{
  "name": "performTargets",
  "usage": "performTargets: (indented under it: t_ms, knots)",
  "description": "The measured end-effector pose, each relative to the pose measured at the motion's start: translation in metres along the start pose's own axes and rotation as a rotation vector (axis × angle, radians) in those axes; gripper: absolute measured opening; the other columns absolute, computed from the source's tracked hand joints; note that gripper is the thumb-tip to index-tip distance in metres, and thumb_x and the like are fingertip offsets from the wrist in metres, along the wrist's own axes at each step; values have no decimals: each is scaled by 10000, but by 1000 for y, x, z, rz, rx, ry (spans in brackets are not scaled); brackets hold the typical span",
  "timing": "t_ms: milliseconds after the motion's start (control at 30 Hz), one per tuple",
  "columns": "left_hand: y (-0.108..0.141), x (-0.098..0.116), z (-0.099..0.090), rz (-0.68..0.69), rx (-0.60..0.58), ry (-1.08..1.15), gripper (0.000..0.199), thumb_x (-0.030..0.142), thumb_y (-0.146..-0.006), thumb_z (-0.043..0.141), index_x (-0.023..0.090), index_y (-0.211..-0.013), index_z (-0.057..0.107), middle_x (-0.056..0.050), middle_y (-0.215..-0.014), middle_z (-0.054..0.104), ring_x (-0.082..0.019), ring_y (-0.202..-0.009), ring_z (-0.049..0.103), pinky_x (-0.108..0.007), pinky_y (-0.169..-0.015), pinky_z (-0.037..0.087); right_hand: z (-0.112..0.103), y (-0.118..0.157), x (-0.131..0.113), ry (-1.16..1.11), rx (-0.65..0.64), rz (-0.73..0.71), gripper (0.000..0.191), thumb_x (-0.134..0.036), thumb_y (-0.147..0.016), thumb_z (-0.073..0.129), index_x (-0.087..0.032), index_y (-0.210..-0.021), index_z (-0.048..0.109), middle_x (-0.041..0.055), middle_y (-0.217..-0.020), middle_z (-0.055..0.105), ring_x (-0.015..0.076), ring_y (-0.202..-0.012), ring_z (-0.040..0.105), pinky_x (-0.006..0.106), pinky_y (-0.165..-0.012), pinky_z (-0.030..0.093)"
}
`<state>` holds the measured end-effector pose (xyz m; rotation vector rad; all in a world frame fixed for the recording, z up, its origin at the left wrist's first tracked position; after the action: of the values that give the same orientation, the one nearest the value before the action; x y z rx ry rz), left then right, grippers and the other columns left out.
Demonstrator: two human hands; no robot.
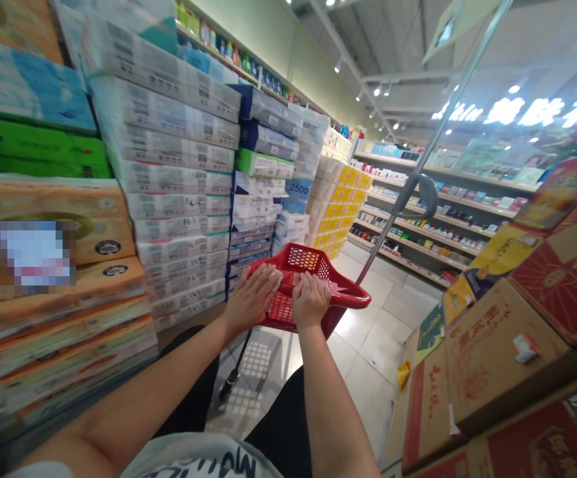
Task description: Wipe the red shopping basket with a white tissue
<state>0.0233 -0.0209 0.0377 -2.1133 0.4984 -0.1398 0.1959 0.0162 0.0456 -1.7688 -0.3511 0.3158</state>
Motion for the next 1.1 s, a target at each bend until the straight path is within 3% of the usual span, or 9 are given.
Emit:
performTargets:
  t_ms: [133,300,500,700,867,1033,1100]
  knots:
    - [-3,-1,2,-175,14,-27,446,309,-962,403,166,-1379,465,-121,-1436,491,-287,-1412,333,-519,-1167,247,1,1,0,-7,10,-10,204,-222,-937,492,-181,-973,688,30,-1025,730,206,-994,643,364,-951,347]
    - [-5,11,2,31,-48,42,450,297,-956,418,196,-1393,452,-86,-1422,507,-244,-1412,333,-450,-1187,241,2,2,2,-4,-7,12,208,-218,-935,490,-177,-983,689,38,-1042,726,210,-994,643,372,-960,343]
    - [-8,7,3,-109,9,-6,418,281,-961,409,189,-1363,475,-83,-1325,585,-261,-1322,446,-496,-1165,262,1,2,1,-15,15,-11,212,-209,-934,482,-179,-984,686,35,-1027,730,209,-983,647,379,-951,345]
    - [-17,12,3,13,-32,45,383,298,-966,406,188,-1311,529,-68,-1292,607,-241,-1297,468,-451,-1170,275,1,2,2,-21,4,0,210,-214,-943,480,-177,-990,681,47,-1026,729,211,-1003,642,382,-948,348]
    - [-26,1,-2,-203,-50,46,343,332,-977,381,222,-1231,584,-65,-1193,658,-247,-1190,542,-538,-1131,295,1,3,3,-10,13,-9,207,-215,-938,483,-182,-978,684,41,-1025,729,204,-995,644,373,-950,347]
    - [-24,12,-2,-4,-82,81,365,326,-963,413,207,-1279,551,-77,-1243,628,-223,-1236,506,-466,-1157,280,3,4,4,-32,-17,9,212,-209,-937,482,-174,-1000,681,61,-1034,723,202,-1022,630,381,-962,340]
    - [-26,9,-3,-26,-85,82,356,349,-963,415,232,-1267,559,-61,-1219,641,-226,-1221,514,-482,-1152,275,3,4,5,-40,-20,6,215,-204,-936,479,-175,-1004,682,61,-1038,721,201,-1032,626,381,-966,338]
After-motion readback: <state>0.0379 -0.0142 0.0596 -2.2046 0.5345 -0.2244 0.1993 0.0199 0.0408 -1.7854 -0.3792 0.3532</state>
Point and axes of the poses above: each hand's wrist, its own y-axis away from the middle knuckle, its own z-axis out of the palm, x = y × z, the point moved 1 cm from there along -y, towards the middle knuckle
